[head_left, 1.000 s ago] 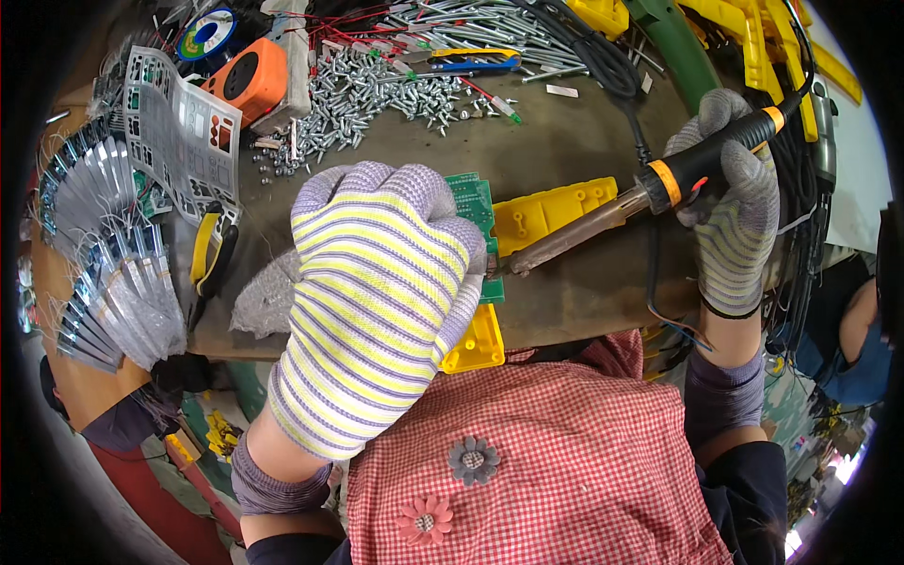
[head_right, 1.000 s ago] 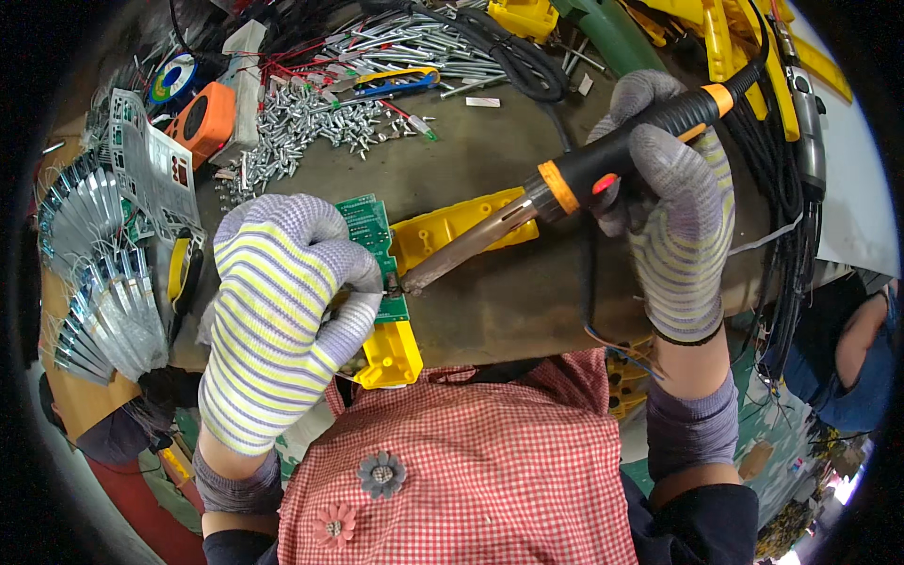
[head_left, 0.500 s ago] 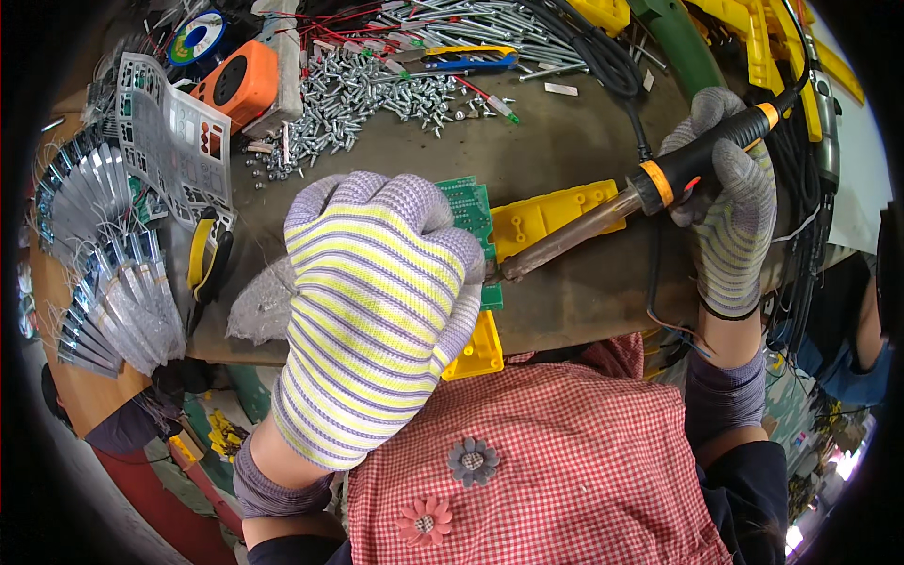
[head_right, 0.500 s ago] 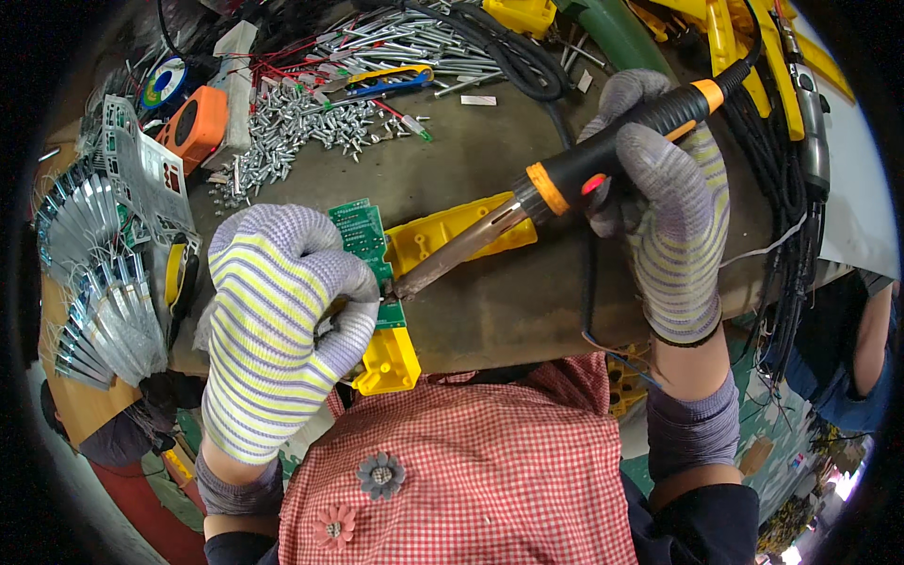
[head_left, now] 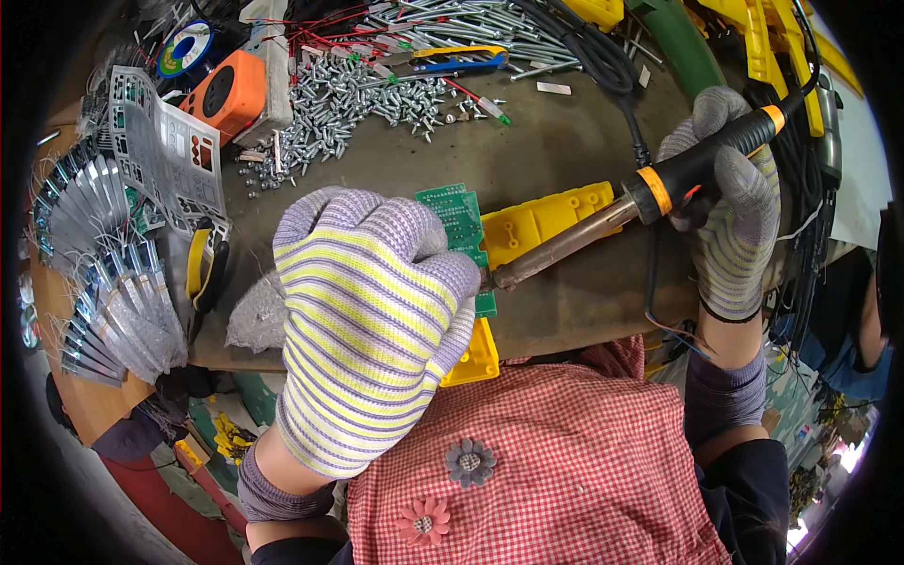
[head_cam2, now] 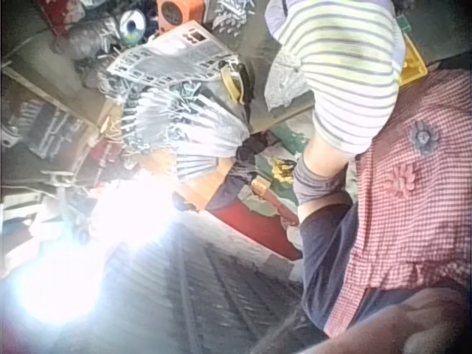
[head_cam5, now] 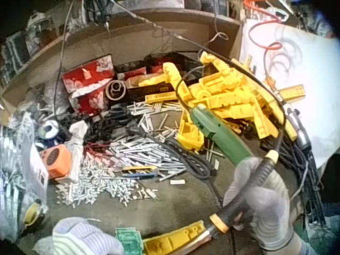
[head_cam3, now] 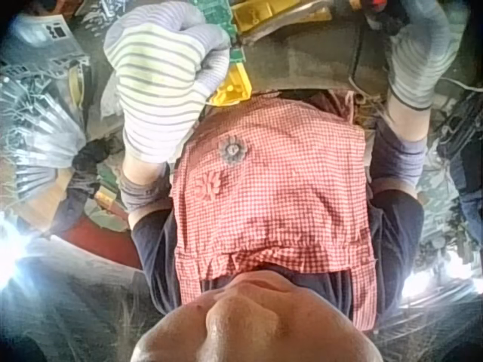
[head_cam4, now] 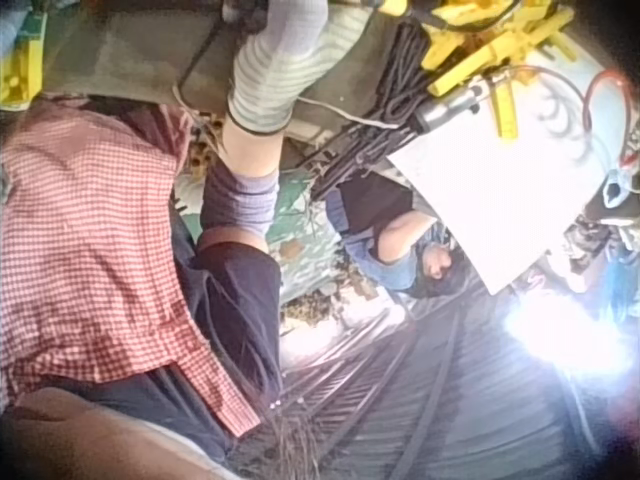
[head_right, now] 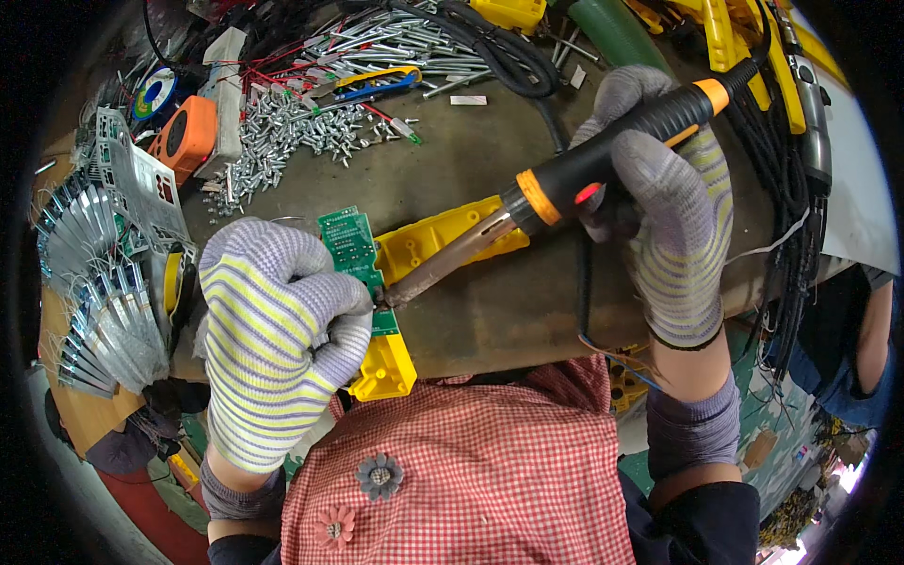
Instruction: The person uses a power screwdriver to fasten a circuit board into a yellow plastic housing, then peels a sticker from a sheet and applies it to the device. After placing the assembly on the floor, they use a soldering iron to connect wires to the circuit board of another unit.
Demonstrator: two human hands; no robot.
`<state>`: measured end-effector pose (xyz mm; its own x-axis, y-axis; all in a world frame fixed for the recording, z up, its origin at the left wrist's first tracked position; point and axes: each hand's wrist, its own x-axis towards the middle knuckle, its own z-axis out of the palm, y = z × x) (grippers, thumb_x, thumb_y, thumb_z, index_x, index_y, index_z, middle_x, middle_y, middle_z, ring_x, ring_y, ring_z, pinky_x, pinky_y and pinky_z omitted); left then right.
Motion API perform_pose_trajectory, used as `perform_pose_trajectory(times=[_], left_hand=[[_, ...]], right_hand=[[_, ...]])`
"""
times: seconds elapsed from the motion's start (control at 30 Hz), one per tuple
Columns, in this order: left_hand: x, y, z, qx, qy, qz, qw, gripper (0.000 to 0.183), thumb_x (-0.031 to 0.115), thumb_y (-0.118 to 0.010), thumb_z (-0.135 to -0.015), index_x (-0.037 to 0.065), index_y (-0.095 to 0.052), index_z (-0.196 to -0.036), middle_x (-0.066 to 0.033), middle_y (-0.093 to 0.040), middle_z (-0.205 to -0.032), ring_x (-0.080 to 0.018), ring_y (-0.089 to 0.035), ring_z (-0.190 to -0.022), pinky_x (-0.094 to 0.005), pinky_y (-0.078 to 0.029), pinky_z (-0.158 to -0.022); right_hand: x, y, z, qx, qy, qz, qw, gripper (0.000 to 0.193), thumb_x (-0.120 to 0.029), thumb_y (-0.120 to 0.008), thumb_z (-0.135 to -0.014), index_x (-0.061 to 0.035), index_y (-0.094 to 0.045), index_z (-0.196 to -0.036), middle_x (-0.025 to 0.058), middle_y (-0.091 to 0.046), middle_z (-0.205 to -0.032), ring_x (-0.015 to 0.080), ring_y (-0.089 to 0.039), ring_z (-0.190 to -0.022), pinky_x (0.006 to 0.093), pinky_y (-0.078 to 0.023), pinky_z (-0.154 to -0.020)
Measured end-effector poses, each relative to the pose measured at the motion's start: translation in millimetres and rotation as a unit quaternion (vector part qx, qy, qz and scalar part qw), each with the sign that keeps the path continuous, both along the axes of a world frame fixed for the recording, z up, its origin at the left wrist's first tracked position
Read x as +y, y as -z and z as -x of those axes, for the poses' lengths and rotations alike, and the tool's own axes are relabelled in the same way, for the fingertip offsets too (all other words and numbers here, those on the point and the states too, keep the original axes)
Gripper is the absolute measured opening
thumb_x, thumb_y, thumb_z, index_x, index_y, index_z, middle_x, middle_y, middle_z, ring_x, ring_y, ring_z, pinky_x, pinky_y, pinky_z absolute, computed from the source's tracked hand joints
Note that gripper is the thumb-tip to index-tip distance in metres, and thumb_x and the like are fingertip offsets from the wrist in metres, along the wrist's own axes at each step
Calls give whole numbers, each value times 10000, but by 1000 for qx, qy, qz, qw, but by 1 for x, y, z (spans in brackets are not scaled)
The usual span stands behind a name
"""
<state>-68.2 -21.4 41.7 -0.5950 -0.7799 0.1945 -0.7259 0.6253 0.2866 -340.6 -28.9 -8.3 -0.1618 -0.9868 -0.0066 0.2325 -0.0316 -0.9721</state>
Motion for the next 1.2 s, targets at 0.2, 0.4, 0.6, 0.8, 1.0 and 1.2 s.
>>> perform_pose_trajectory(times=[0.2,0.4,0.6,0.8,1.0,1.2], left_hand=[[6,-3,-5,-10,-13,-1,1000,191,77,-781,-609,120,-664,-754,-52,-589,-817,-290,-574,-795,-430,-437,-702],[5,-10,-1,-19,-6,-21,1000,174,98,-776,-614,124,-670,-749,-45,-585,-819,-282,-570,-795,-433,-432,-711],[9,-14,-5,-24,-13,-25,999,182,104,-779,-618,136,-665,-756,-33,-572,-818,-273,-562,-794,-440,-415,-731],[4,-12,-6,-32,-12,-29,999,181,112,-784,-632,142,-660,-760,-27,-574,-825,-273,-562,-801,-440,-414,-735],[6,-17,1,-21,1,-20,1000,190,111,-773,-641,150,-647,-777,-25,-554,-810,-274,-556,-811,-444,-407,-775],[14,-20,14,-30,-7,21,999,220,97,-743,-656,150,-607,-821,-54,-499,-827,-279,-528,-862,-440,-408,-803]], right_hand=[[0,5,27,-45,-57,28,997,551,-323,-741,-848,16,-536,-1231,149,-681,-937,151,-641,-620,244,-548,-544],[2,15,46,-115,46,67,990,595,-252,-713,-877,49,-511,-1349,126,-677,-1107,253,-670,-978,399,-578,-885],[-7,3,18,-116,81,94,986,442,-230,-676,-908,3,-531,-1255,146,-659,-971,165,-652,-666,218,-498,-446],[-9,3,18,-69,74,87,991,441,-263,-631,-935,-6,-526,-1277,106,-645,-971,140,-640,-685,201,-519,-501],[-5,-7,10,-53,118,68,989,350,-278,-592,-984,-12,-581,-1210,72,-651,-868,110,-628,-615,207,-494,-527],[-21,-11,2,-39,38,93,994,257,-212,-677,-942,-55,-608,-1133,45,-691,-831,97,-651,-627,210,-487,-508]])
